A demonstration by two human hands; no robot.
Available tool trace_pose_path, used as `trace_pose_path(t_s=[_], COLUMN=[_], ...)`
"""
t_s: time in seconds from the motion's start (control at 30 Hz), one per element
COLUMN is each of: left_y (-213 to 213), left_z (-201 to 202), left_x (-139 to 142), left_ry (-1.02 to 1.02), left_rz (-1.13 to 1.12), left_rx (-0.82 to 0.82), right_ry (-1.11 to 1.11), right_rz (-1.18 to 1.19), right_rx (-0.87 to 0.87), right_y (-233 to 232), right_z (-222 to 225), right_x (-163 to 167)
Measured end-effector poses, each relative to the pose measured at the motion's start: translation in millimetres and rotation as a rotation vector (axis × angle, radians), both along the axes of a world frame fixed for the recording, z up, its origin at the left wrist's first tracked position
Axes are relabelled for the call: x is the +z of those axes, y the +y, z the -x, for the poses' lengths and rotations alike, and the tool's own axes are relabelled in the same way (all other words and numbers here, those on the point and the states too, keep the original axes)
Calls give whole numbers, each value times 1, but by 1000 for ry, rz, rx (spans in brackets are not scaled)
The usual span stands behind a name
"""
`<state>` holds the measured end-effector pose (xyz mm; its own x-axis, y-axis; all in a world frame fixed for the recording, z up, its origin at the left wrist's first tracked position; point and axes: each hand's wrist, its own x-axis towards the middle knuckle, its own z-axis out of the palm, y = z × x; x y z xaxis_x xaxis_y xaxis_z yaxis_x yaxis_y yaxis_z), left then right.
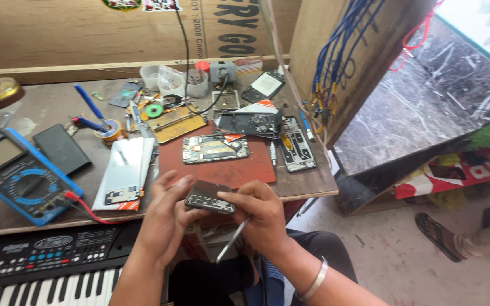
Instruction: The person works on a disassembled smartphone at a cluttered repair workbench, holding the phone frame in one hand while using a small metal tool with the other to pry and manipulate components inside the device. They reposition and turn the phone repeatedly to reach different edges and continue working on its internals.
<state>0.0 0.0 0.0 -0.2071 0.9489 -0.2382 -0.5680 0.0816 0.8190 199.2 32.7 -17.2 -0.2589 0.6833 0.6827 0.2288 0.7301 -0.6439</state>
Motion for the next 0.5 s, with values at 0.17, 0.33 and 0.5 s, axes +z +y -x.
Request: trace_pose_path(t_s=[0.17,0.33,0.5], left_y=[-18,-25,-12], left_z=[-19,-38,-43], left_x=[-22,-22,-30], left_ry=[844,858,807], left_rz=[-257,-612,-706], left_rx=[246,135,179], right_ry=[17,49,113], right_rz=[-7,88,280], right_rx=[-10,74,240], right_y=[4,4,-5], right_z=[7,12,12], right_x=[1,-4,-8])
